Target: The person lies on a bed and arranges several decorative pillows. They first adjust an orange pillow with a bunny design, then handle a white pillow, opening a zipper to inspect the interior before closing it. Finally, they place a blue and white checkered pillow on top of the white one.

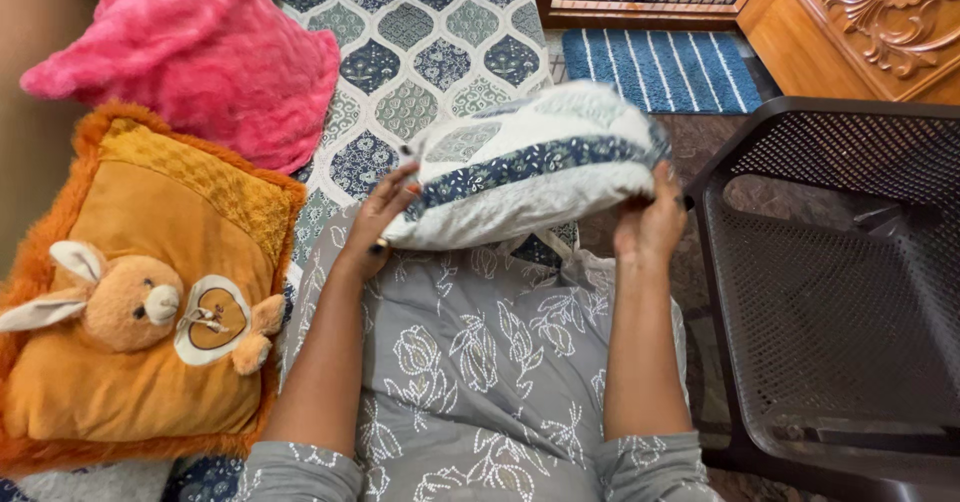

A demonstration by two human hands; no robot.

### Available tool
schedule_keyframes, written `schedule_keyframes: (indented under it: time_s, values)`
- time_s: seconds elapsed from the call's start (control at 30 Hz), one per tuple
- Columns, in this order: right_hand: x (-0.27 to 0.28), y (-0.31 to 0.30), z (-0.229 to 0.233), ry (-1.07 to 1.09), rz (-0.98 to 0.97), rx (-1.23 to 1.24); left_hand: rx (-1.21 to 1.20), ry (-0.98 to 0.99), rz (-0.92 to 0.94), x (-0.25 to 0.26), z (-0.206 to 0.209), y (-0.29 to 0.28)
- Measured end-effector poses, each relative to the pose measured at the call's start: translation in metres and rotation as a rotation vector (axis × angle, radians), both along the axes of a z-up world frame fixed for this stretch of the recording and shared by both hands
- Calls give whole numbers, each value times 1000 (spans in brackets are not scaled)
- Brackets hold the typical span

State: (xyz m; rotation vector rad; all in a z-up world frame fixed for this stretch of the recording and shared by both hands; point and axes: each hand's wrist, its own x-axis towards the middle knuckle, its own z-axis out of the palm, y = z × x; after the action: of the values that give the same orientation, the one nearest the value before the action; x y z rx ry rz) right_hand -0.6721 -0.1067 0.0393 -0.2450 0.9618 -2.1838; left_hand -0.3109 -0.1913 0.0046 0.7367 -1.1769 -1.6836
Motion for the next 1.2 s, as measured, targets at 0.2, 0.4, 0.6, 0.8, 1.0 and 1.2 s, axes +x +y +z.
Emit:
schedule_keyframes:
  time_s: [0.2, 0.4, 0.6, 0.8, 1.0, 1.2]
  values:
    - [71, -18, 84, 939, -138, 24, -88, -272, -238, -61, -36, 30]
    - [179, 12, 88, 1660, 253, -147, 263, 221, 55, -22, -47, 6]
    - [201, 24, 64, 1521, 685, -99, 505, 630, 119, 5, -25, -6]
    - [159, 15, 40, 1416, 252, 77, 213, 676, 161, 9, 11, 9]
    - [204, 37, 21, 1616, 143, 114, 200, 162, 265, 8, 17, -1]
    - [222, 42, 30, 1646, 266, 107, 147, 297, 267, 9, -15, -18]
